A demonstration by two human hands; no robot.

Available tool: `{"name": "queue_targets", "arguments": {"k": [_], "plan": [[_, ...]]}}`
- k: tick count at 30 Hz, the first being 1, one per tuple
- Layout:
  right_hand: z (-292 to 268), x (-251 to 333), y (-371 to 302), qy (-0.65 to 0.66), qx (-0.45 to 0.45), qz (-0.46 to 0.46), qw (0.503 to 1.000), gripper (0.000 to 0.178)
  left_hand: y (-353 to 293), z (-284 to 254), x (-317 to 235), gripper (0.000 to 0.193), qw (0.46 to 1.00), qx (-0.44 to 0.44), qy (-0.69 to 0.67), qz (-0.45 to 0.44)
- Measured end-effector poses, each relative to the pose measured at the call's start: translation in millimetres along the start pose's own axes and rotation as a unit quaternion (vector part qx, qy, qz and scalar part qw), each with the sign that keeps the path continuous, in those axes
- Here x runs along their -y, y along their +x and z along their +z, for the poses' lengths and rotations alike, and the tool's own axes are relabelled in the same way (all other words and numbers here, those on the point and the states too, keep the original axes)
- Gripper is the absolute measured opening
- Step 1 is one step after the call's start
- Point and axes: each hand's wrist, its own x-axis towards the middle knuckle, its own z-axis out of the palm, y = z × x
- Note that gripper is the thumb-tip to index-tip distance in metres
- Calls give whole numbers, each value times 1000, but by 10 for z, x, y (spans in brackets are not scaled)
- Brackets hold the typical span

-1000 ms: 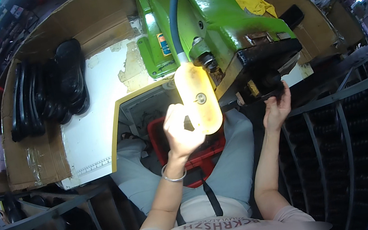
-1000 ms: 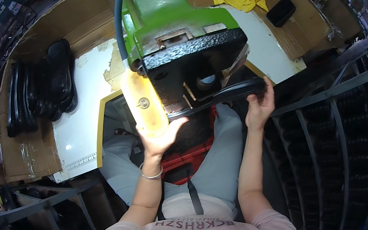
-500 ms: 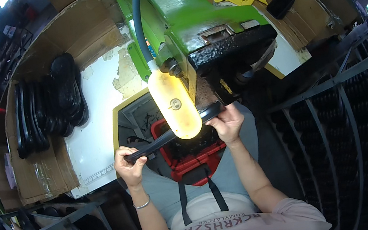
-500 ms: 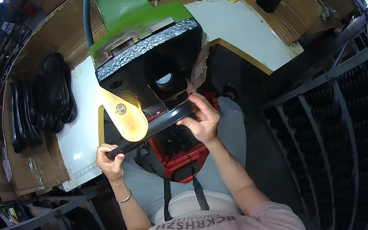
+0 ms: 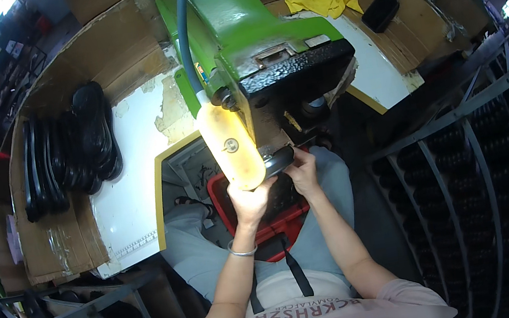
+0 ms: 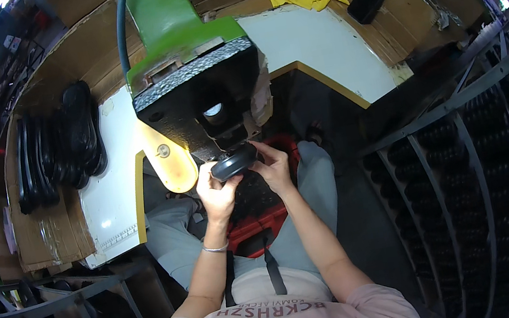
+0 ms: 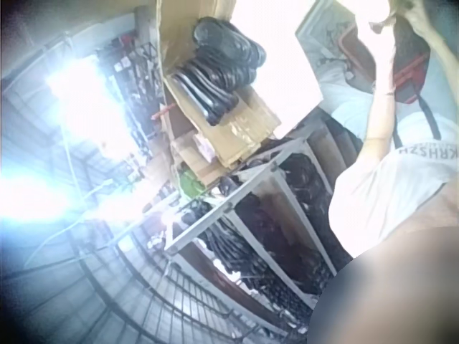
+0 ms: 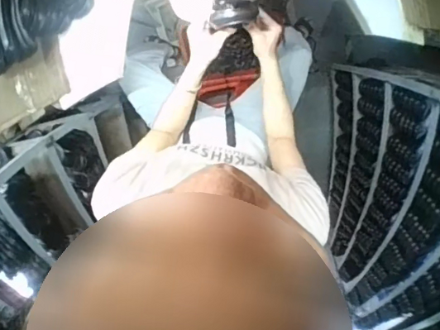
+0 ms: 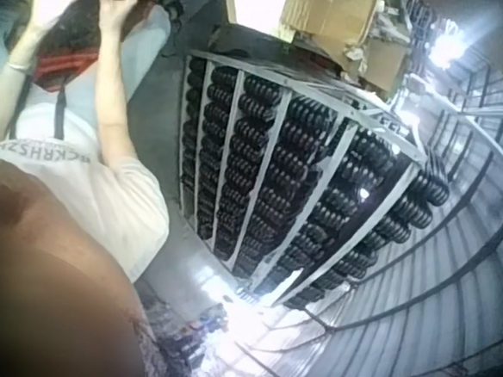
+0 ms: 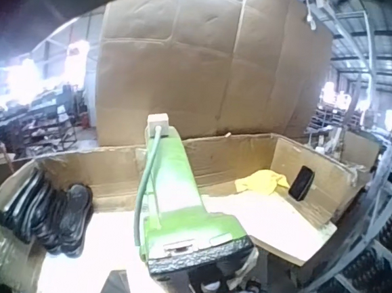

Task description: Processing shoe soles using a specialized industrial machine in a manufacturing facility.

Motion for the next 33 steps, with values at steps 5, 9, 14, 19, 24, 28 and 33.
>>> {"name": "queue_targets", "arguments": {"k": [5,9,14,19,24,28,33], "plan": [[-607,-792,-361,243,-75,205,945,46,-87,403,87,44,974,-56,-218,-21],[-824,-446,-361,245,-196,60,948,22,-107,436,75,46,976,-67,-209,-12],[-1147,551,-111,-132,-294,-140,936,34,-37,255,-144,48,991,-25,-127,17],[-787,1247,65,-255,-199,-186,928,35,-16,-73,-317,50,987,-39,-156,28],[-208,1154,118,-208,-67,-183,959,40,-211,-698,-332,44,953,-106,-282,-23],[156,722,63,-221,-64,-166,959,53,-359,-1190,-299,43,974,-31,-205,88],[674,876,-525,156,-103,166,968,71,-407,-421,-317,36,957,159,69,231]]}}
